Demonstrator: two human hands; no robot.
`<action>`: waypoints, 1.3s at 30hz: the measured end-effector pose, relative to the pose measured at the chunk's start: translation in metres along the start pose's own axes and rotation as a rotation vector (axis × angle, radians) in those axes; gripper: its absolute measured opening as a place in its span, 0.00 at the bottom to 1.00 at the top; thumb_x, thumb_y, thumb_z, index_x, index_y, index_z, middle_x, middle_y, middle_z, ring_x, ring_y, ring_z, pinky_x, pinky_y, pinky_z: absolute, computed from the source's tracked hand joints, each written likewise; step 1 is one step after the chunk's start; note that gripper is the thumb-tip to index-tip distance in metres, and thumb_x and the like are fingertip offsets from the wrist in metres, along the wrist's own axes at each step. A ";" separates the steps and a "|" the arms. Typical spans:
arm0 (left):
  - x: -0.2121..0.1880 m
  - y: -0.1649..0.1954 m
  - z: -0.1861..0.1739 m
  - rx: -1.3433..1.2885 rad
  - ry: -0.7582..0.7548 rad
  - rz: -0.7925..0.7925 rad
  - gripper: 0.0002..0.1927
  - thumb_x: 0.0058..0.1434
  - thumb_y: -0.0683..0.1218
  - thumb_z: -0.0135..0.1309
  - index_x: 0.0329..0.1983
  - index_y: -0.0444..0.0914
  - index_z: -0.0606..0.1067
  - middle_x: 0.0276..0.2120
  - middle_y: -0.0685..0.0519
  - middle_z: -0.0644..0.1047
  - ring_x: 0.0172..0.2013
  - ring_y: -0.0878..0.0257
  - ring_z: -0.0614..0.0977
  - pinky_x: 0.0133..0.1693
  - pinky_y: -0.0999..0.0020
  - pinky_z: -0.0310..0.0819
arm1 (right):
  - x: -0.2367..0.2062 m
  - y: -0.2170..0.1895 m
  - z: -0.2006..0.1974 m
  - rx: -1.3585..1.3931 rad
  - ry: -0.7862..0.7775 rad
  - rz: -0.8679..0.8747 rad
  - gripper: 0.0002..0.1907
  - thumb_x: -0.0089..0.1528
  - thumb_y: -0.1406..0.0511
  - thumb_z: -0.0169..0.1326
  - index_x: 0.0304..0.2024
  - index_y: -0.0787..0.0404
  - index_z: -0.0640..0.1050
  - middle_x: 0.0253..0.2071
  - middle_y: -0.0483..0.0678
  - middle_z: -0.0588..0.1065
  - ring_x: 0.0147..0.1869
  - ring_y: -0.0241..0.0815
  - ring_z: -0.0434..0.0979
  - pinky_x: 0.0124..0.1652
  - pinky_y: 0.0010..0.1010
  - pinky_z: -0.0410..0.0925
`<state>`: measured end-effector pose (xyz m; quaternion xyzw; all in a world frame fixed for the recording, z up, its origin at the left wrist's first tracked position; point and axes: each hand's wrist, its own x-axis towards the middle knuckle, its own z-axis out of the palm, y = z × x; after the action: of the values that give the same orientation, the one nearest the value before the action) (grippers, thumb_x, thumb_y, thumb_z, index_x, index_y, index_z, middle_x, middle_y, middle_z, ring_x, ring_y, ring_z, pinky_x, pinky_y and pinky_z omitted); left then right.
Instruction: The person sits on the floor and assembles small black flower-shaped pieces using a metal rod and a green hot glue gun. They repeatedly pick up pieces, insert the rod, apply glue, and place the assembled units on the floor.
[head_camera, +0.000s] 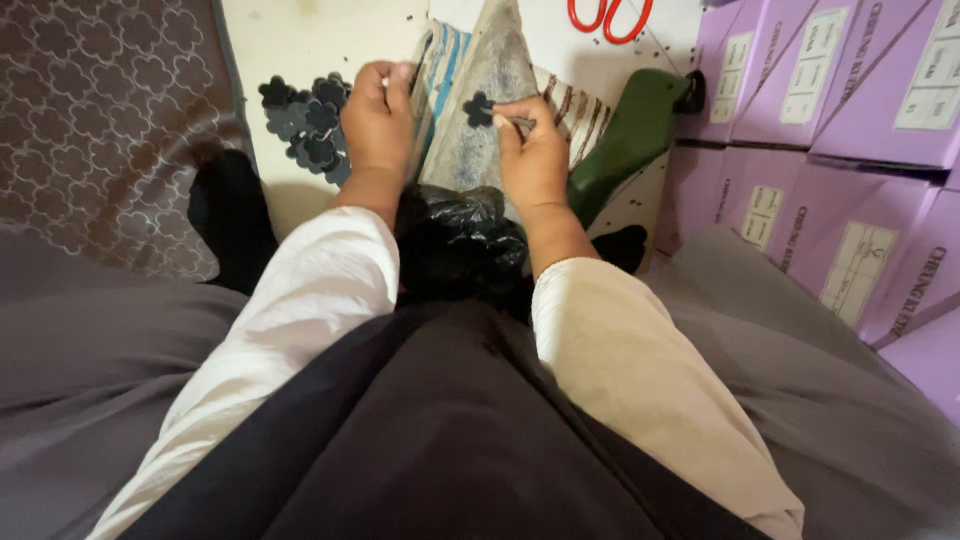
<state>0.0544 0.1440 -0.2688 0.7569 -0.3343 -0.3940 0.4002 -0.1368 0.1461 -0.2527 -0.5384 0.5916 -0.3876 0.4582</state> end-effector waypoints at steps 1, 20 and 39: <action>-0.004 0.004 -0.005 0.136 0.005 0.131 0.11 0.70 0.56 0.56 0.46 0.45 0.78 0.34 0.53 0.81 0.32 0.61 0.81 0.35 0.63 0.75 | 0.002 0.004 0.001 0.069 -0.002 0.021 0.06 0.66 0.73 0.57 0.45 0.63 0.75 0.46 0.49 0.82 0.51 0.36 0.81 0.53 0.28 0.71; -0.034 0.023 0.032 0.372 0.011 0.315 0.27 0.55 0.50 0.67 0.55 0.41 0.70 0.50 0.47 0.75 0.54 0.46 0.74 0.55 0.51 0.64 | -0.004 -0.005 0.001 0.003 0.007 0.047 0.05 0.66 0.72 0.57 0.44 0.63 0.75 0.47 0.49 0.82 0.53 0.37 0.82 0.55 0.27 0.72; -0.023 0.016 0.009 0.184 0.069 0.594 0.16 0.56 0.38 0.56 0.49 0.36 0.73 0.48 0.44 0.75 0.51 0.44 0.77 0.56 0.55 0.71 | 0.001 -0.053 0.002 -0.548 0.039 0.074 0.06 0.61 0.63 0.61 0.40 0.51 0.78 0.38 0.48 0.80 0.43 0.52 0.80 0.46 0.42 0.70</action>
<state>0.0324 0.1527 -0.2507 0.6719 -0.5615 -0.2021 0.4387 -0.1204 0.1387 -0.2032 -0.6127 0.7024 -0.2062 0.2980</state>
